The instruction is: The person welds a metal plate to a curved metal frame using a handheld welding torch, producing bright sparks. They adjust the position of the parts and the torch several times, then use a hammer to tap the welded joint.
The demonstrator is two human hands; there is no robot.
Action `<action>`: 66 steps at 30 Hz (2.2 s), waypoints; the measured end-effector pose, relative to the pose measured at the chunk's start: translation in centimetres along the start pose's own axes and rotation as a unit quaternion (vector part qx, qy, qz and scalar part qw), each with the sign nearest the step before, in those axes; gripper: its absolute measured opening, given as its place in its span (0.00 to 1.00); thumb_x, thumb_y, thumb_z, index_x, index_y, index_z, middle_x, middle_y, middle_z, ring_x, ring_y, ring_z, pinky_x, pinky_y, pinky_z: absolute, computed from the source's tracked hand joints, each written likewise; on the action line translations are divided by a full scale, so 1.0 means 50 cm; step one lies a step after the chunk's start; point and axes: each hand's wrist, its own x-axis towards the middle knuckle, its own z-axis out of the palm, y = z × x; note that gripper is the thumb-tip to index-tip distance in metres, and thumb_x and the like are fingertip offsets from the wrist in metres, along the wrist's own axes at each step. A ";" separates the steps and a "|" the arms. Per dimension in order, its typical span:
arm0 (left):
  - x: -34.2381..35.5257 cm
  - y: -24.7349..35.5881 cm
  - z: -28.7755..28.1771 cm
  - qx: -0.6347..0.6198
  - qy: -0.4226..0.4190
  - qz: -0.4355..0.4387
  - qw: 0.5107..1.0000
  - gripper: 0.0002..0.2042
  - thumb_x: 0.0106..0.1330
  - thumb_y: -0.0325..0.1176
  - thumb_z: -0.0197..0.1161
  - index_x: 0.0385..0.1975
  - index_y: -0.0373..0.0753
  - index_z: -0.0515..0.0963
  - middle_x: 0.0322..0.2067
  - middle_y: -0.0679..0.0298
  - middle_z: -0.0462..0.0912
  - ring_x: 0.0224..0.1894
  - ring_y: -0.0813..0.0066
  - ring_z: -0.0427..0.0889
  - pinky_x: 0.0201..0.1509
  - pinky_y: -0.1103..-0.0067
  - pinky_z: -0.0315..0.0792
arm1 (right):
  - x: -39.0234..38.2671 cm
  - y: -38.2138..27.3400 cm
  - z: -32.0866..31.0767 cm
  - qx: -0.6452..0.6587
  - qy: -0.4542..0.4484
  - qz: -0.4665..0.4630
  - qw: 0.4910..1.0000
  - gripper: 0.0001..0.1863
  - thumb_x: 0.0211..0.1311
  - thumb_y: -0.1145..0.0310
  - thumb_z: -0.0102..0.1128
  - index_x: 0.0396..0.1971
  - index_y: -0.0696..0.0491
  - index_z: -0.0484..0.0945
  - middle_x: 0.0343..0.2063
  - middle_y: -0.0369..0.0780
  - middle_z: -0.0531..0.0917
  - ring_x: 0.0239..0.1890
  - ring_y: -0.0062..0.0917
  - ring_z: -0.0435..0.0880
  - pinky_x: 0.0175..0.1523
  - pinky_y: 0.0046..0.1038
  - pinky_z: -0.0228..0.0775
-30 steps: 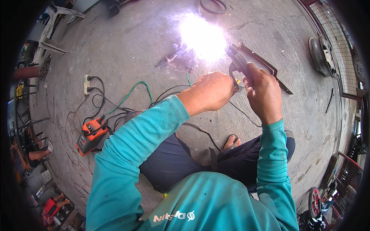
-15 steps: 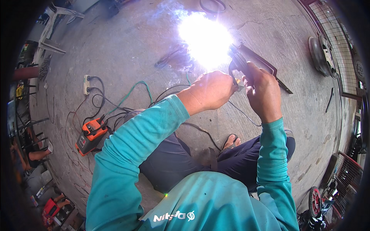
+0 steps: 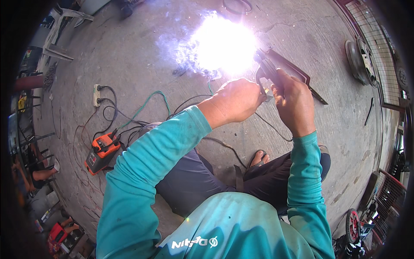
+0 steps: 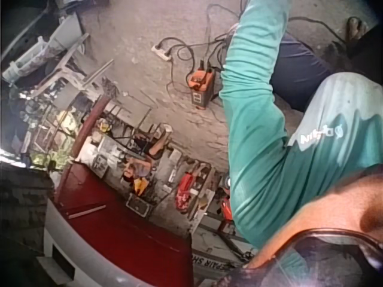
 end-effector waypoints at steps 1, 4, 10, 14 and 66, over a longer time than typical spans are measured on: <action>-0.004 -0.007 0.006 0.021 0.038 0.038 0.998 0.15 0.75 0.39 0.58 0.37 0.34 0.87 0.33 0.44 0.87 0.39 0.44 0.89 0.46 0.56 0.82 | 0.001 0.002 0.002 0.002 0.001 0.000 1.000 0.22 0.63 0.71 0.68 0.58 0.59 0.81 0.37 0.53 0.85 0.38 0.51 0.86 0.42 0.45 0.76; -0.004 -0.016 0.018 0.027 0.058 0.054 0.996 0.15 0.75 0.39 0.58 0.36 0.34 0.87 0.33 0.44 0.87 0.39 0.45 0.89 0.46 0.57 0.82 | -0.001 0.012 0.007 0.033 0.000 0.002 0.999 0.23 0.63 0.72 0.67 0.58 0.58 0.81 0.36 0.53 0.85 0.37 0.51 0.86 0.41 0.45 0.76; -0.004 -0.005 0.005 0.004 0.068 0.046 0.997 0.18 0.76 0.42 0.58 0.35 0.33 0.87 0.31 0.44 0.87 0.38 0.44 0.89 0.45 0.56 0.81 | -0.001 0.016 0.010 -0.040 0.023 -0.056 0.997 0.22 0.64 0.73 0.67 0.58 0.58 0.81 0.37 0.53 0.85 0.38 0.50 0.86 0.42 0.45 0.77; 0.002 0.049 -0.046 -0.064 0.018 -0.043 0.997 0.14 0.75 0.38 0.60 0.37 0.31 0.81 0.29 0.44 0.84 0.36 0.39 0.84 0.41 0.54 0.77 | -0.005 -0.006 -0.019 0.026 0.100 -0.008 0.995 0.19 0.63 0.71 0.66 0.54 0.55 0.83 0.34 0.48 0.85 0.36 0.48 0.85 0.41 0.45 0.76; 0.003 -0.007 0.018 0.020 0.036 0.032 0.999 0.18 0.77 0.41 0.57 0.36 0.32 0.87 0.32 0.43 0.87 0.39 0.45 0.89 0.47 0.57 0.82 | -0.004 0.013 0.006 0.019 0.008 -0.003 1.000 0.21 0.63 0.75 0.67 0.57 0.60 0.81 0.38 0.53 0.87 0.39 0.49 0.88 0.42 0.43 0.77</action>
